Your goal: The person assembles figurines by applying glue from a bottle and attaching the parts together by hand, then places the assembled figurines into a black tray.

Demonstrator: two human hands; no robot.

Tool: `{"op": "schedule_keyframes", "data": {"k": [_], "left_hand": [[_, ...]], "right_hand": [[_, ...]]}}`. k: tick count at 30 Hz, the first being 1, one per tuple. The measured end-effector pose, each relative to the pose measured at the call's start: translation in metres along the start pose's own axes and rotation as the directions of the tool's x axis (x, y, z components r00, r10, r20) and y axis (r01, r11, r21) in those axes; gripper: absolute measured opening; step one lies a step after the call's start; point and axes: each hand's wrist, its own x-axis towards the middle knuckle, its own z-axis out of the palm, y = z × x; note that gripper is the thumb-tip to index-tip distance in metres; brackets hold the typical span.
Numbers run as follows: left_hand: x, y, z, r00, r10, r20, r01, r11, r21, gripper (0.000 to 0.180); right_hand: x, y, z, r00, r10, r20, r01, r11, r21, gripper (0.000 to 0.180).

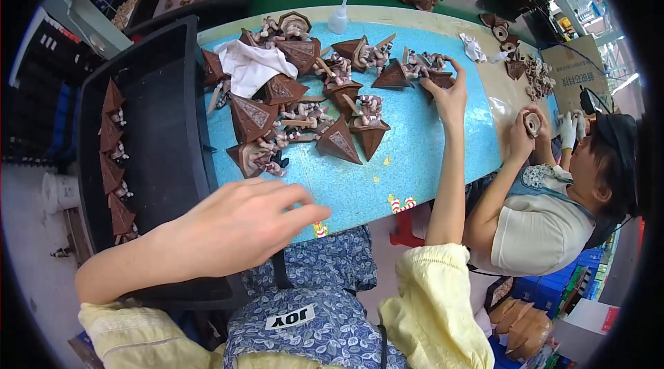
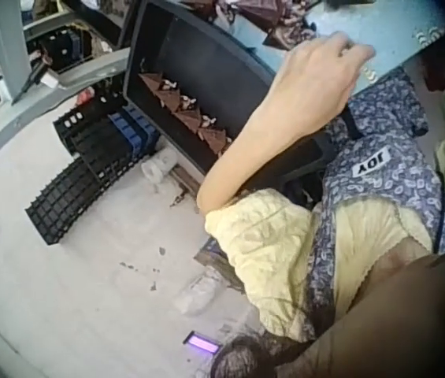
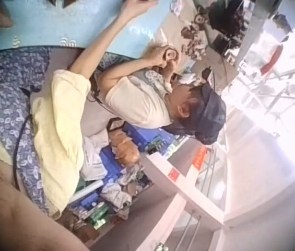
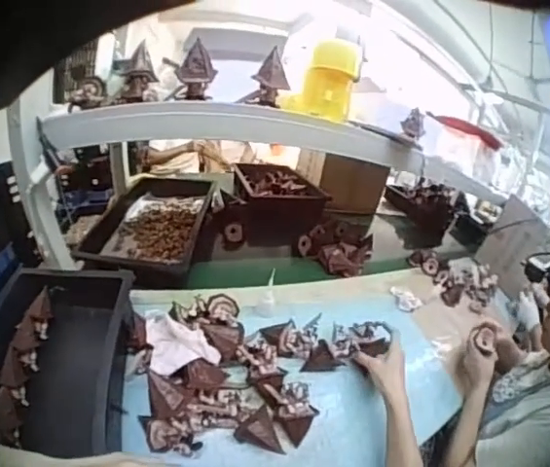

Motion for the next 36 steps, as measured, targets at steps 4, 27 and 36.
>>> {"op": "schedule_keyframes", "data": {"k": [4, 27, 36], "left_hand": [[0.029, -0.002, 0.000, 0.987, -0.032, -0.158, 0.049, 0.994, 0.102, 0.054], [0.008, -0.044, 0.019, 0.846, -0.500, -0.186, -0.279, -0.117, -0.953, 0.054], [0.015, -0.040, 0.031, 0.916, -0.402, -0.011, -0.149, -0.313, -0.938, 0.071]], "right_hand": [[-0.048, -0.039, 0.003, 0.991, 0.015, -0.131, 0.040, 0.912, 0.409, 0.064], [-0.193, -0.168, 0.072, 0.894, -0.248, 0.374, 0.017, 0.852, 0.523, 0.020], [-0.200, -0.188, 0.066, 0.882, -0.035, 0.470, -0.363, 0.585, 0.725, 0.022]]}}
